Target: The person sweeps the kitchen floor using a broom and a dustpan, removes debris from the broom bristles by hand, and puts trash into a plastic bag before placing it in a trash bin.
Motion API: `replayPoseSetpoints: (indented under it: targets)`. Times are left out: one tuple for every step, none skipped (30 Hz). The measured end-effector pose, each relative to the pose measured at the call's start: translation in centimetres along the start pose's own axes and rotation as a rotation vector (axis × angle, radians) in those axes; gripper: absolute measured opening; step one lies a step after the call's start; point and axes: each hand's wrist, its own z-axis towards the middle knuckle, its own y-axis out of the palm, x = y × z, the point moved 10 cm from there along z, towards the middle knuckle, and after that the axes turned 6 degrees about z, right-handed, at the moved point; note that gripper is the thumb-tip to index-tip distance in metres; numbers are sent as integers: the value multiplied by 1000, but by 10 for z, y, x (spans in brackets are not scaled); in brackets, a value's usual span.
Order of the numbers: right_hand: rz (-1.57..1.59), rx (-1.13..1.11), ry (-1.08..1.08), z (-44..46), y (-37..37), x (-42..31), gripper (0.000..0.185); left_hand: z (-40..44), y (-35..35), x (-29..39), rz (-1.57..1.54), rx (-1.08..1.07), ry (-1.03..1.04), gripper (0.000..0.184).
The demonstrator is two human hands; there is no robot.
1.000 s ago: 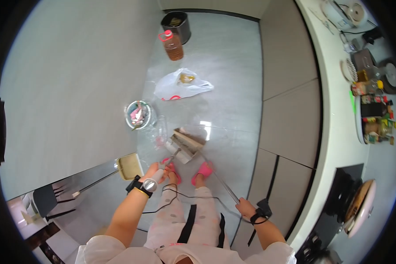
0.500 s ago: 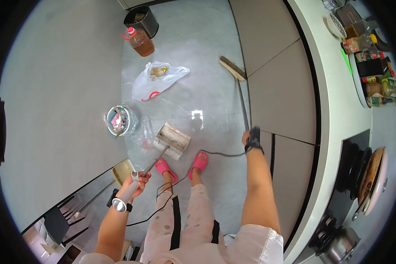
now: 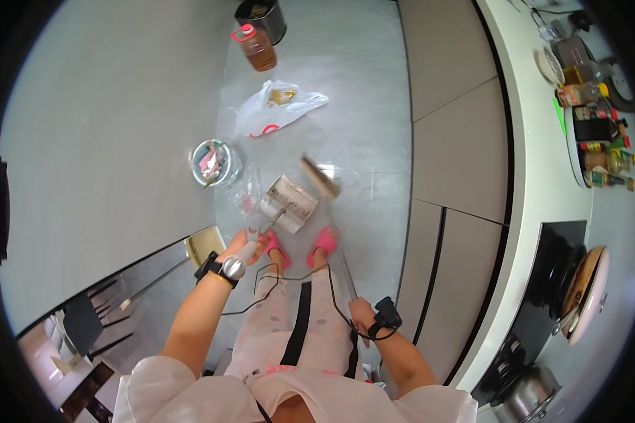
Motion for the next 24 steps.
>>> replayPoseSetpoints:
  targets:
    - [74,-54,-40,-14,-1,-6,29,-2,5,-3,-13,-42,-28,20]
    - [148,-110,-78,-27,-8,-12,28,-4,5,-2,-27,-35,-15,20]
    - [123,-123,-78,-34,-18,-12,28,-6,4,2,4,-1,23,20]
    - [96,-134,-77,-42,-28,-17,27,-9,2,5,33,32,59,21]
    - [107,-95,-70,-54,-42,-18,27,-12,1,6,28,46,83,20]
    - [121,-48,-64,-67,-58,-24,27,-14,-4,7,17,45,88,20]
    - [113,-41,-60,-72,-69,-29,27,-14,-4,4,-1,-34,53,18]
    - [113,51,-88,-78,-90,-34,27,-10,-2,-4,-17,-119,5,17]
    - [113,146,-116,-82,-113,-39,27,-2,-12,-5,-32,-120,15,18]
    - [82,240,-186,-74,-136,-47,30,-3,-9,-10,-34,-134,1,18]
    - [48,329,-262,-57,-157,-56,33,-8,-9,-10,-71,-80,32,19]
    - [8,313,-302,-27,-171,-63,37,-10,-14,-6,-109,-23,68,21]
    - [-37,288,-338,-1,-182,-65,42,-7,-19,-10,-113,-5,25,20]
    - [-56,269,-339,16,-183,-65,42,-4,-23,-15,-135,7,35,20]
    - [114,209,-145,42,-173,-54,44,-4,-25,-20,-121,-11,30,19]
    - [271,141,52,66,-153,-47,47,-9,-29,-20,-107,-22,34,20]
    - [237,49,-46,65,-126,-50,42,-17,-34,-17,-53,60,90,20]
    - [213,-41,-147,62,-99,-54,38,-24,-38,-19,0,137,135,19]
    - [235,-96,-151,61,-79,-36,35,-26,-47,-24,-29,157,155,19]
    - [257,-150,-153,60,-58,-18,35,-22,-53,-39,-61,110,83,19]
    - [34,34,-105,68,-53,1,34,-24,-58,-52,-87,60,7,19]
    - [23,23,-110,51,-38,-6,34,-35,-65,-59,-98,67,19,19]
    - [54,3,-25,12,-26,-15,32,-48,-71,-61,-65,79,89,18]
    - [88,-11,61,-13,-17,-16,30,-59,-78,-63,-28,88,157,18]
